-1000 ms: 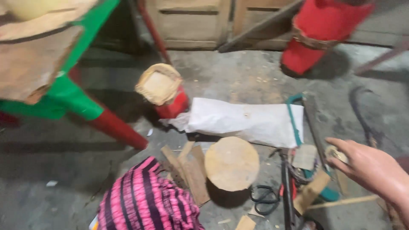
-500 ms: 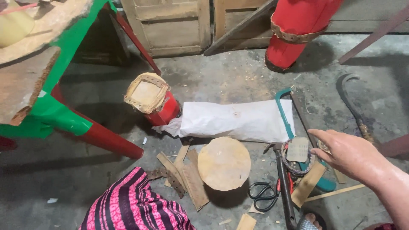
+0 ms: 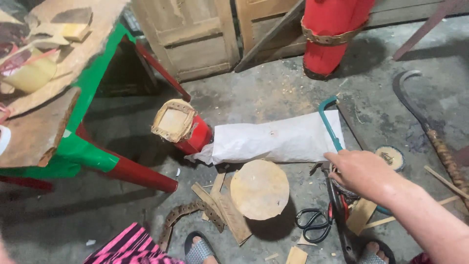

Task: Sanding the wooden body and base of a drum with sandpaper, followed by using a hacksaw on a wooden component.

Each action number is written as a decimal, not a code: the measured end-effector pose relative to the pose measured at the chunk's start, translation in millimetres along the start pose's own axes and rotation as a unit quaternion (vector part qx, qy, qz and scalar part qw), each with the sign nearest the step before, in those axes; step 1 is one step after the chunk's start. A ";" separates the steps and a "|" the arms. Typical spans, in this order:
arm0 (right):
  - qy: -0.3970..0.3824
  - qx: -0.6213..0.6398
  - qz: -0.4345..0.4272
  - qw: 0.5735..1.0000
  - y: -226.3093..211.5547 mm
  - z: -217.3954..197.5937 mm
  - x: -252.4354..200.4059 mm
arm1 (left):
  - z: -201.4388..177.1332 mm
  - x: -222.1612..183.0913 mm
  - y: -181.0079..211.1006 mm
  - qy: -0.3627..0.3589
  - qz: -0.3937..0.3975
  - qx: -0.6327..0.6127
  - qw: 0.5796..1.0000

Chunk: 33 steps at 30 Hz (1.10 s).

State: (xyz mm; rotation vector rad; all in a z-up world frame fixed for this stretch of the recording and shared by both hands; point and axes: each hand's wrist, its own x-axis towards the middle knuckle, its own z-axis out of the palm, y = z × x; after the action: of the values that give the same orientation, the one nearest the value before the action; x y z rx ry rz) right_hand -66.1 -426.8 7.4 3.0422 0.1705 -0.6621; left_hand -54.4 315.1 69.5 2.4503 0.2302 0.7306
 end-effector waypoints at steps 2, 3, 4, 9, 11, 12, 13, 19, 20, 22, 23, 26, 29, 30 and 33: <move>0.001 -0.006 -0.017 1.000 -7.0 4.8 3.3 | 17.4 -28.1 127.0 -0.053 0.101 -0.114 0.987; 0.002 -0.004 -0.018 1.000 -9.3 11.1 7.3 | 56.5 -35.2 181.7 -0.053 0.103 -0.111 0.987; -0.018 -0.031 -0.033 0.999 -12.5 17.2 11.9 | 89.3 -56.1 235.2 -0.126 -0.089 -0.202 0.967; -0.075 0.015 -0.023 0.997 -25.2 48.6 41.0 | 213.4 -142.7 255.1 -0.417 -0.364 -0.226 0.802; -0.029 0.035 -0.063 0.997 -24.1 81.1 62.5 | 249.4 -166.1 229.3 -0.477 -0.436 -0.148 0.748; -0.034 0.038 -0.063 0.997 -27.9 87.3 68.3 | 257.2 -173.1 229.1 -0.480 -0.439 -0.145 0.746; -0.050 0.079 -0.041 0.995 -32.2 91.1 76.4 | 265.0 -177.1 229.2 -0.504 -0.444 -0.135 0.729; -0.081 0.271 0.005 0.959 -62.1 65.1 83.9 | 282.7 -171.0 266.1 -0.536 -0.440 -0.103 0.713; -0.083 0.311 0.018 0.947 -66.7 57.5 82.5 | 286.3 -170.1 270.1 -0.535 -0.421 -0.125 0.722; -0.065 0.355 0.028 0.932 -66.8 69.9 92.6 | 293.2 -167.3 281.8 -0.546 -0.386 -0.124 0.733; -0.049 0.396 0.033 0.916 -68.3 77.1 96.8 | 295.2 -167.3 286.5 -0.553 -0.355 -0.124 0.743; -0.044 0.435 0.048 0.898 -54.9 89.6 105.6 | 314.7 -164.2 293.6 -0.554 -0.282 -0.040 0.782; -0.019 0.457 0.066 0.887 -44.1 106.2 109.3 | 331.3 -162.1 296.7 -0.534 -0.280 -0.044 0.797; -0.018 0.456 0.063 0.887 -43.5 100.5 104.2 | 328.2 -159.6 304.5 -0.531 -0.281 -0.044 0.798; -0.021 0.526 0.088 0.846 -43.5 91.3 95.9 | 326.8 -154.4 310.2 -0.553 -0.268 -0.030 0.788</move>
State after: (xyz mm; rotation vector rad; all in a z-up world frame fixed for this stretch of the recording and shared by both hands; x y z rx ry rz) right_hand -22.0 -378.0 -115.5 3.9426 -0.7161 -1.0819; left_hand -3.4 -143.1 -50.4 2.1558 0.3814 -0.9335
